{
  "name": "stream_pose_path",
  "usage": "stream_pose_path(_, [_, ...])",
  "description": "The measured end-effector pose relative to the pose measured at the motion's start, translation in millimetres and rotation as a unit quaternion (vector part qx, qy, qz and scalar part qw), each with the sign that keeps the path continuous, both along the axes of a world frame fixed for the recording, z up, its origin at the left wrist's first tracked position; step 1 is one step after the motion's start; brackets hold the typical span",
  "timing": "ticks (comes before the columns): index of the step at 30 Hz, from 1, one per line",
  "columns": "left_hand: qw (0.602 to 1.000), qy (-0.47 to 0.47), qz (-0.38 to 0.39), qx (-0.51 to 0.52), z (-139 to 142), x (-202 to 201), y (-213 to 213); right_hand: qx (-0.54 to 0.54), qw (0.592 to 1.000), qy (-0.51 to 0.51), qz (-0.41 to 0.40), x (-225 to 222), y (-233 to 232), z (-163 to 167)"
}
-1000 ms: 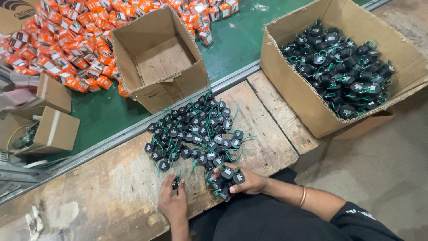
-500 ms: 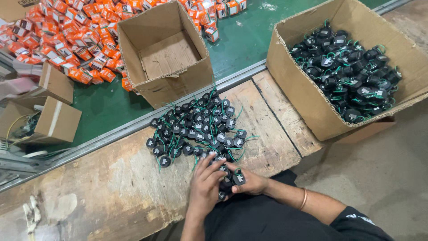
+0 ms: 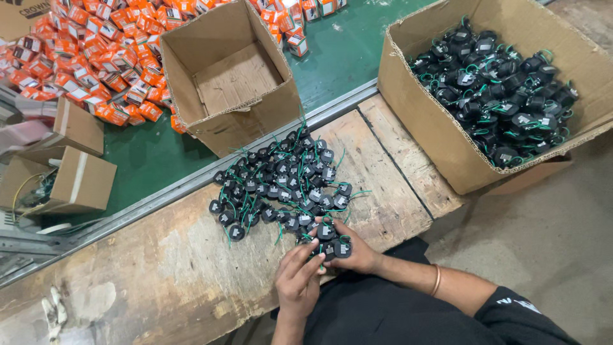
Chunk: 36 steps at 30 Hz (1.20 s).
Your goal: The person picks up black wired electrical components from the workbench one at a time and places them into a large cardboard box beside the bench. They work through the pile of components, occasionally gathering scattered units closer before placing them in the box.
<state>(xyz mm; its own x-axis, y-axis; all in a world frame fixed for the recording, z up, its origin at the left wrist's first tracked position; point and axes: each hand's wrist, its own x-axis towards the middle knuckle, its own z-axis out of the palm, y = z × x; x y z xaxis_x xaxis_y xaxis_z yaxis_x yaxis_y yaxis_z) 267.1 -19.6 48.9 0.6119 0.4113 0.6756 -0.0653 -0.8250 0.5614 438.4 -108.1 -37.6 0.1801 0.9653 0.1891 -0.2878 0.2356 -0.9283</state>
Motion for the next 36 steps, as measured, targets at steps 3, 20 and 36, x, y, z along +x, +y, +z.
stream_pose_path(3, [0.999, 0.024, 0.035, -0.025, -4.3, -2.3, -3.3, 0.012, 0.998, -0.032, -0.051, -5.3, 2.3, -5.0])
stream_pose_path(20, [0.993, 0.010, 0.081, -0.080, 2.5, 5.4, -12.9, -0.020, 0.996, 0.034, 0.078, -0.9, 0.9, 9.3])
stream_pose_path(36, [0.985, 0.128, 0.044, -0.108, -47.2, -40.0, 45.8, -0.021, 0.954, 0.270, 0.127, -2.3, -8.6, 21.7])
